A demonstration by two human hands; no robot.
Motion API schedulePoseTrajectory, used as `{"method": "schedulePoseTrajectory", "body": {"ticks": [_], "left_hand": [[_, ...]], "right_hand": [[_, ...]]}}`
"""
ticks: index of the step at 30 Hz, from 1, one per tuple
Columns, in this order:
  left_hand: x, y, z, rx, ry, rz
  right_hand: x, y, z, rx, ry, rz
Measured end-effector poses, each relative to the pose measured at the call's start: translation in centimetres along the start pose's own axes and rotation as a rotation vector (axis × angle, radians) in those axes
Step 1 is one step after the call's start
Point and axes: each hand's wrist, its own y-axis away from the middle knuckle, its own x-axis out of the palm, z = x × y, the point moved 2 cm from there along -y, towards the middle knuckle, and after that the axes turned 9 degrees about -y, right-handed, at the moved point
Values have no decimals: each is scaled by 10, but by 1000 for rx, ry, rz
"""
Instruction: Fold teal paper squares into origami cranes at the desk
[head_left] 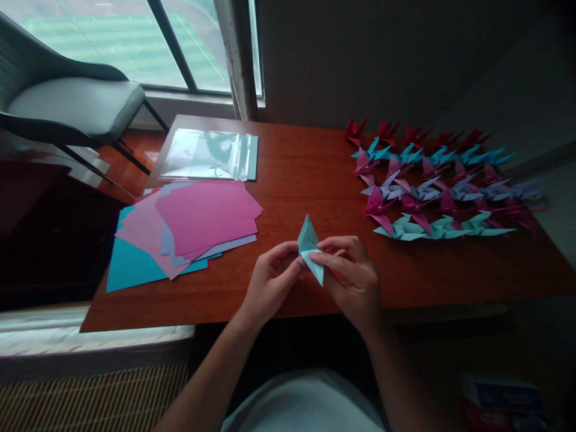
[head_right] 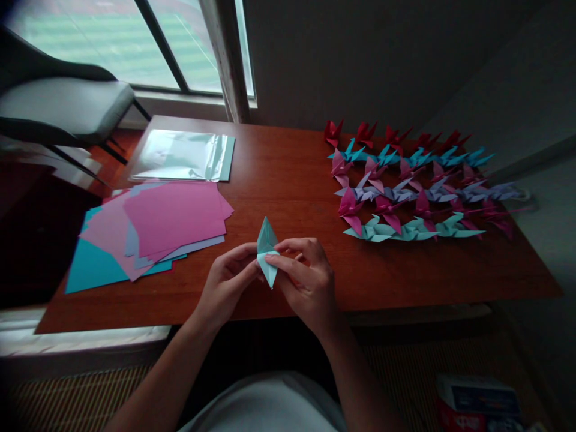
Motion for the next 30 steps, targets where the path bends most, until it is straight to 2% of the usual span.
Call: {"method": "schedulePoseTrajectory", "body": {"ticks": [4,7,10,13,23,30], "left_hand": [[3,-1,-3,10,-17,58],[4,0,-4,16,-44,75],[3,0,-4,6,-72,74],[3,1,-4,7,-78,85],[2,3,-5,-1,-42,98],[-1,2,-4,77,-94,95]], "right_hand": [[0,-5,-1,81,-10,-71],[2,-7,-7,227,-51,-123],[5,-5,-14,381,-178,-111],[7,-3,-19,477,-265,-103],[6,-2,-17,511,-349,-133],[6,-3,-17,491,-324,-122]]}}
